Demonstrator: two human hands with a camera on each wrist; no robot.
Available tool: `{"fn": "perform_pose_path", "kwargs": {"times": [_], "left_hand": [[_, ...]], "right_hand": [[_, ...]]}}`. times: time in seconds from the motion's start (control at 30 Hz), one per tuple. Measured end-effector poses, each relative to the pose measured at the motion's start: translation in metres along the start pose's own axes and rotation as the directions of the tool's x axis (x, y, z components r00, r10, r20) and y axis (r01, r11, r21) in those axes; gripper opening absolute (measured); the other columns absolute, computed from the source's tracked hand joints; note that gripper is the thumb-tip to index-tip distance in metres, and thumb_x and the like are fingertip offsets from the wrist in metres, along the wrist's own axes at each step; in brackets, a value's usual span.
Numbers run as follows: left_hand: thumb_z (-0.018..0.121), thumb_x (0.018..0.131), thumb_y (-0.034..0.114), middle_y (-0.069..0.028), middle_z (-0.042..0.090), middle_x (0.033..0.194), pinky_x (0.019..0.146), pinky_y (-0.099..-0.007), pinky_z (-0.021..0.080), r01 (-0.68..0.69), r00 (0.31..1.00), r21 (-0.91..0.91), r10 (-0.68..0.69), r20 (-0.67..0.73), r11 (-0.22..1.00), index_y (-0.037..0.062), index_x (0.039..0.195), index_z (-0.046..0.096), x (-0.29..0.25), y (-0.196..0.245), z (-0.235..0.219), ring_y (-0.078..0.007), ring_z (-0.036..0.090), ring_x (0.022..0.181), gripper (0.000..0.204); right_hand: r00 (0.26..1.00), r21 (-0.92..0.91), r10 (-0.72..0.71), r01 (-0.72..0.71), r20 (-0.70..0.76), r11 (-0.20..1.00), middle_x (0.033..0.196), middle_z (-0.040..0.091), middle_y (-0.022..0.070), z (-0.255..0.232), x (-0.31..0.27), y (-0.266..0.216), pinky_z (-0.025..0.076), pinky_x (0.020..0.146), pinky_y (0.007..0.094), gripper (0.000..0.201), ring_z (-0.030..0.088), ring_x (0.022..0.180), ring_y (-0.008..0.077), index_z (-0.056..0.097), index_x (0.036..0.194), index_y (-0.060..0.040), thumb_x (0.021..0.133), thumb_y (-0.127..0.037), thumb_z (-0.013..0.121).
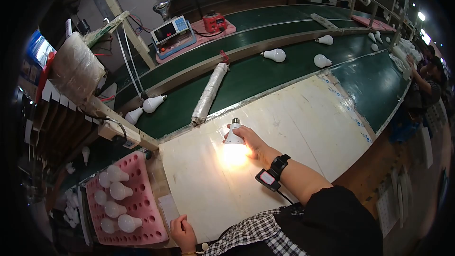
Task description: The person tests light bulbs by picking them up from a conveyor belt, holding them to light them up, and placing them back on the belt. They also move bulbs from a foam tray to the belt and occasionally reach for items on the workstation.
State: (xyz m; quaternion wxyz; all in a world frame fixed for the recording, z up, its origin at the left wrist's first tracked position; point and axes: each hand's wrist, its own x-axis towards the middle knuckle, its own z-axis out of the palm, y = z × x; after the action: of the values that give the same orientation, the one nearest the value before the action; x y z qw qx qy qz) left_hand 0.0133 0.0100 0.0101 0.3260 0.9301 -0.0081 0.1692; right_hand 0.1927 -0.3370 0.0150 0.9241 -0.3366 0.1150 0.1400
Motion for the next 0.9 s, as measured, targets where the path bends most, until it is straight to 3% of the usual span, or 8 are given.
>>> {"fn": "perform_pose_path", "kwargs": {"times": [0.23, 0.37, 0.43, 0.5, 0.57, 0.63, 0.77, 0.9], "left_hand": [[0.056, 0.079, 0.0, -0.0113, 0.059, 0.081, 0.061, -0.0361, 0.047, -0.003, 1.0, 0.01, 0.004, -0.011, 1.0, 0.0041, 0.092, 0.065, 0.001, 0.002, -0.002, -0.027, 0.058, 0.069, 0.016], [0.057, 0.079, 0.001, -0.0101, 0.059, 0.079, 0.06, -0.0364, 0.047, 0.045, 0.999, 0.008, -0.045, 0.02, 0.999, 0.0062, 0.091, 0.066, 0.002, 0.004, -0.004, -0.0264, 0.058, 0.066, 0.016], [0.058, 0.079, 0.001, -0.0096, 0.06, 0.079, 0.059, -0.0365, 0.047, 0.041, 0.999, 0.013, -0.041, -0.009, 0.999, 0.007, 0.091, 0.067, 0.003, 0.003, -0.003, -0.0261, 0.058, 0.065, 0.016], [0.056, 0.08, -0.001, -0.01, 0.06, 0.08, 0.059, -0.0333, 0.046, 0.012, 1.0, -0.007, -0.012, 0.002, 1.0, 0.0041, 0.09, 0.067, 0.002, 0.0, -0.003, -0.0236, 0.058, 0.066, 0.016], [0.057, 0.079, -0.001, -0.0096, 0.06, 0.079, 0.059, -0.0333, 0.046, 0.003, 1.0, 0.012, -0.003, -0.015, 1.0, 0.005, 0.09, 0.067, 0.002, 0.002, -0.005, -0.0239, 0.058, 0.066, 0.016], [0.058, 0.079, 0.0, -0.0092, 0.061, 0.079, 0.058, -0.0332, 0.046, 0.0, 0.999, 0.034, 0.001, -0.043, 0.999, 0.0059, 0.09, 0.068, 0.003, 0.003, -0.006, -0.0242, 0.059, 0.066, 0.016], [0.062, 0.08, 0.008, -0.006, 0.065, 0.082, 0.059, -0.034, 0.051, 0.083, 0.994, 0.051, -0.08, -0.074, 0.995, 0.0123, 0.091, 0.069, 0.003, 0.006, -0.011, -0.0235, 0.063, 0.067, 0.014], [0.062, 0.082, 0.012, -0.0026, 0.065, 0.084, 0.061, -0.034, 0.052, 0.072, 0.993, 0.069, -0.065, -0.097, 0.995, 0.0159, 0.092, 0.069, -0.001, 0.0, -0.013, -0.0236, 0.064, 0.072, 0.013]], "right_hand": [[0.999, -0.01, 0.037, -0.037, -0.008, 0.999, 0.103, 0.061, 0.0159, 0.002, -0.003, -0.003, 0.057, 0.081, 0.0435, 0.044, 0.064, 0.095, 0.0291, 0.04, 0.132, -0.004, 0.09, -0.013, 0.048], [0.928, -0.081, 0.354, -0.347, 0.115, 0.934, 0.103, 0.062, 0.0175, 0.013, -0.01, 0.007, 0.054, 0.089, 0.0444, 0.041, 0.064, 0.097, 0.0319, 0.04, 0.13, 0.0004, 0.091, -0.014, 0.045], [0.921, -0.181, 0.39, -0.384, -0.002, 0.906, 0.109, 0.06, 0.0205, 0.031, -0.003, 0.015, 0.052, 0.093, 0.0429, 0.041, 0.063, 0.1, 0.0326, 0.038, 0.13, 0.0015, 0.095, -0.019, 0.045], [0.935, -0.15, 0.351, -0.355, -0.055, 0.923, 0.122, 0.054, 0.0245, 0.05, 0.011, 0.015, 0.047, 0.1, 0.0419, 0.041, 0.058, 0.111, 0.0332, 0.036, 0.13, 0.0019, 0.098, -0.021, 0.046], [0.962, 0.093, 0.205, -0.224, 0.183, 0.97, 0.138, 0.041, 0.0259, 0.072, 0.021, 0.003, 0.043, 0.106, 0.04, 0.044, 0.049, 0.124, 0.0324, 0.036, 0.135, 0.0009, 0.098, -0.019, 0.048], [0.99, 0.133, -0.008, -0.012, 0.144, 0.991, 0.144, 0.033, 0.0284, 0.099, 0.023, -0.003, 0.037, 0.112, 0.041, 0.055, 0.04, 0.134, 0.035, 0.026, 0.143, 0.0037, 0.098, -0.02, 0.048], [0.975, -0.088, -0.061, 0.082, 0.214, 0.993, 0.122, 0.058, 0.017, 0.088, 0.027, -0.005, 0.047, 0.099, 0.0377, 0.047, 0.056, 0.116, 0.0288, 0.039, 0.137, -0.0006, 0.096, -0.021, 0.051], [0.999, -0.251, 0.05, -0.044, 0.02, 0.967, 0.097, 0.064, 0.0106, 0.027, 0.023, 0.01, 0.053, 0.08, 0.0339, 0.04, 0.063, 0.096, 0.0245, 0.045, 0.133, -0.0036, 0.096, -0.019, 0.05]]}}
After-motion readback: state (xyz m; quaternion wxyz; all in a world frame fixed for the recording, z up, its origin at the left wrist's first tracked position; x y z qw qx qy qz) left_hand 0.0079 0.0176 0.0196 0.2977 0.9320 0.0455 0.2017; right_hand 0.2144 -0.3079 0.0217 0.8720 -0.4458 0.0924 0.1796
